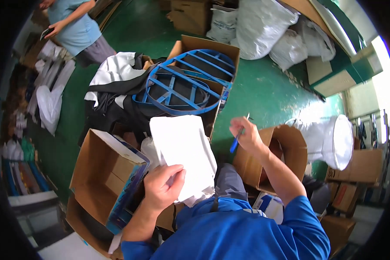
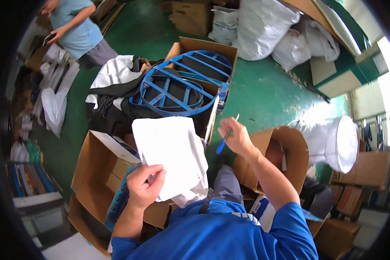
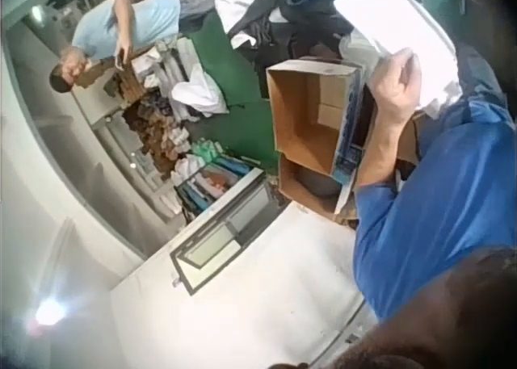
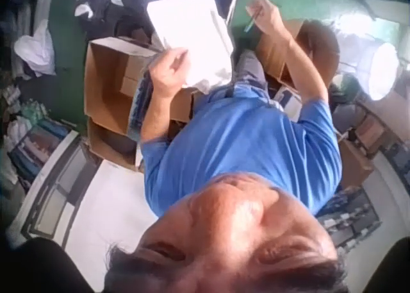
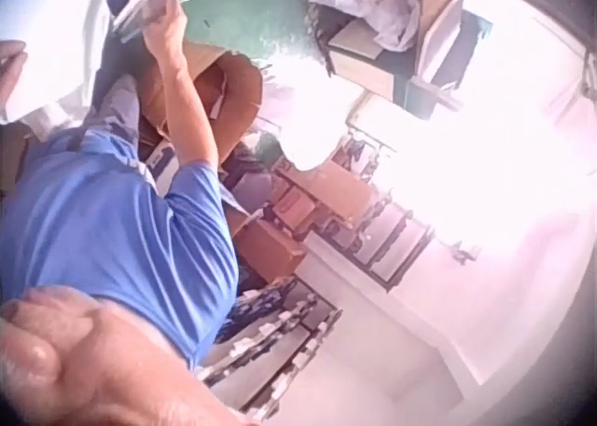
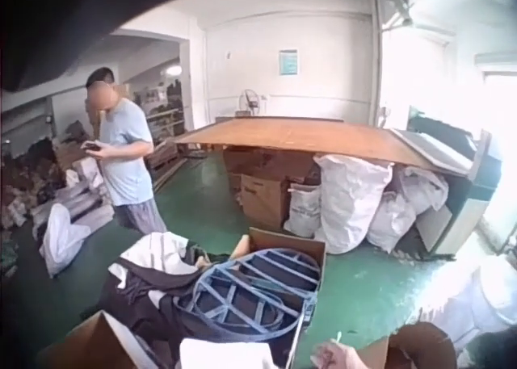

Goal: Checking and counting manufactured parts in a warehouse and recording stock data in a notebook.

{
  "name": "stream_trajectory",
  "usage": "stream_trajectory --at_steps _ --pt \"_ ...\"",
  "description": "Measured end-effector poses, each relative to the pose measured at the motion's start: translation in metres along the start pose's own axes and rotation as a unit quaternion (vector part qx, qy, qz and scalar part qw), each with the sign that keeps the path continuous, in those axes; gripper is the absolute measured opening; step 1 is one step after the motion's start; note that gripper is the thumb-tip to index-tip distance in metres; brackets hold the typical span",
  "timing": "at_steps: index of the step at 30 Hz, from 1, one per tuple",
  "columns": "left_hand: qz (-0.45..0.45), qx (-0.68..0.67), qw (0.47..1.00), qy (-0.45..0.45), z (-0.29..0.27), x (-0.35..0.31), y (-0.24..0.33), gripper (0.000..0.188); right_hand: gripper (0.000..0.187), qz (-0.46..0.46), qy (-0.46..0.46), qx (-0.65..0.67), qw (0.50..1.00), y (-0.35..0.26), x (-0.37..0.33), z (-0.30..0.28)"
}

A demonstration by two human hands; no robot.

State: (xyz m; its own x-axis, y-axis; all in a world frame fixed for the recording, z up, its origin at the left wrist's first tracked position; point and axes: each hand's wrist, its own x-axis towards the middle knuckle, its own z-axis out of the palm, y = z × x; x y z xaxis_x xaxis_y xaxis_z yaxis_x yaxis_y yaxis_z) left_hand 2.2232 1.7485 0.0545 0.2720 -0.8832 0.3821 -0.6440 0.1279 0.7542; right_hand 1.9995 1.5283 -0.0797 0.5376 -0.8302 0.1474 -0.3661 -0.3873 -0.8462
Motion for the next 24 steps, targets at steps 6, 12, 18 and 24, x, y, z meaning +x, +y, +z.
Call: stream_trajectory --at_steps 6,12,18,24 --pt "-0.188 0.067 0.972 0.127 0.001 0.007 0.002 0.014 0.032 0.019 0.043 -0.069 0.997 0.103 0.199 0.037" --pt "-0.352 0.156 0.890 0.247 0.029 0.022 0.027 0.013 0.042 0.096 -0.087 -0.134 0.982 0.176 0.286 0.096" --pt "-0.409 0.187 0.839 0.307 0.052 0.045 0.041 0.014 0.047 0.212 -0.141 -0.084 0.963 0.178 0.306 0.108" --pt "-0.414 0.192 0.833 0.313 0.053 0.027 0.046 0.014 0.049 0.218 -0.095 -0.081 0.968 0.148 0.304 0.080"
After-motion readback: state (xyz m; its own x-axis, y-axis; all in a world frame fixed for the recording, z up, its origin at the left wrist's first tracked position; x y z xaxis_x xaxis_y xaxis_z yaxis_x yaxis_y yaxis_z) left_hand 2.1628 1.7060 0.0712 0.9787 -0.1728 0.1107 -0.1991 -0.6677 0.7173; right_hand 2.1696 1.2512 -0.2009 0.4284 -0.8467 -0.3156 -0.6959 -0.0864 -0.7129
